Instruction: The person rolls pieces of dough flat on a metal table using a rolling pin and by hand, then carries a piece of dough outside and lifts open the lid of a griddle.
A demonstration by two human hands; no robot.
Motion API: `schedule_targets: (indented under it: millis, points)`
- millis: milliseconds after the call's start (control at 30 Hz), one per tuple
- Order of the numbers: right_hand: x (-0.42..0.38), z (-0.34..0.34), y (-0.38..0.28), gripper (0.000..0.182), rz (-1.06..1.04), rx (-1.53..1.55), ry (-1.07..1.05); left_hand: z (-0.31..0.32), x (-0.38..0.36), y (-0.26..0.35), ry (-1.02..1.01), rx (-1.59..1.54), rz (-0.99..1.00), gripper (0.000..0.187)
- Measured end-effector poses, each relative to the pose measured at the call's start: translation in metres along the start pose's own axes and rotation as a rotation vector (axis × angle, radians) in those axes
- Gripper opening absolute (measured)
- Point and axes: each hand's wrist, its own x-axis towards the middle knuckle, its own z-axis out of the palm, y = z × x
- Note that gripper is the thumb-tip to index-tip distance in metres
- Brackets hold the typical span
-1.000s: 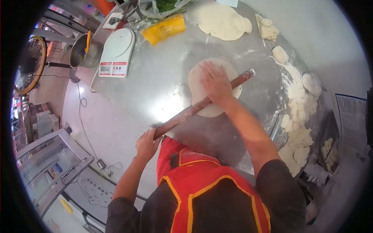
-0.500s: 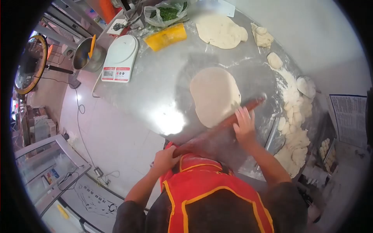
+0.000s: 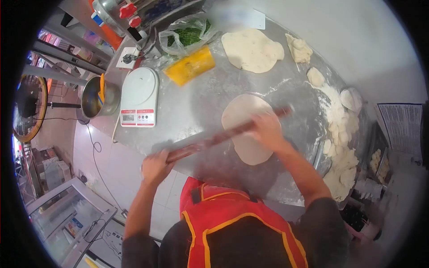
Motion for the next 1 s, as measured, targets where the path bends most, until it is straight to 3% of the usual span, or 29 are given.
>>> schedule_targets:
  millis: [33,100,133,167,233,333,367,467,533,633,667,700,767,833,933,1000]
  points:
    - [-0.048,-0.002,0.008,0.051,0.149,-0.017,0.060,-0.020,0.029,0.015,-0.050,0.042,0.101,0.029]
    - [-0.139,-0.006,0.000,0.038,0.402,-0.050,-0.142,-0.028,0.083,0.045,-0.052,0.078,0.370,0.029]
    - [-0.184,-0.002,-0.017,0.039,0.434,-0.046,0.031,-0.020,0.106,0.064,-0.006,0.068,0.533,0.029]
    - [-0.219,0.001,-0.039,0.037,0.633,0.071,-0.012,-0.010,0.125,0.083,0.044,0.071,0.648,0.033]
    - [-0.266,0.024,-0.083,0.042,0.811,0.152,0.114,0.023,0.150,0.124,0.091,0.059,0.801,0.045]
    - [-0.268,0.033,-0.118,0.051,0.950,-0.019,0.115,0.103,0.172,0.180,0.048,-0.137,0.863,0.060]
    - [-0.274,0.041,-0.116,0.058,1.021,-0.029,0.122,0.111,0.188,0.208,0.078,-0.111,0.890,0.061]
    - [-0.275,0.042,-0.080,0.058,1.132,-0.022,0.194,0.121,0.252,0.300,0.168,-0.115,0.980,0.061]
    - [-0.273,0.034,-0.056,0.057,1.078,-0.042,0.250,0.121,0.287,0.349,0.345,0.004,1.067,0.060]
    - [-0.265,0.012,-0.046,0.057,1.067,0.053,0.186,0.130,0.293,0.356,0.268,-0.040,1.035,0.060]
    - [-0.267,0.010,-0.055,0.057,1.077,0.117,0.136,0.131,0.279,0.335,0.247,-0.008,1.010,0.062]
    - [-0.286,0.033,-0.065,0.058,0.939,-0.024,0.163,0.127,0.260,0.301,0.227,0.022,0.981,0.064]
    - [-0.284,0.032,-0.094,0.059,0.884,0.145,0.112,0.114,0.217,0.225,0.128,0.118,0.889,0.063]
    - [-0.281,0.040,-0.115,0.061,0.824,0.240,0.112,0.071,0.187,0.205,-0.124,0.206,0.725,0.062]
    - [-0.271,0.051,-0.129,0.061,0.812,0.288,0.230,0.083,0.212,0.210,0.167,0.063,0.895,0.062]
    - [-0.261,0.055,-0.141,0.060,0.817,0.269,0.245,0.089,0.213,0.225,0.136,0.121,0.929,0.058]
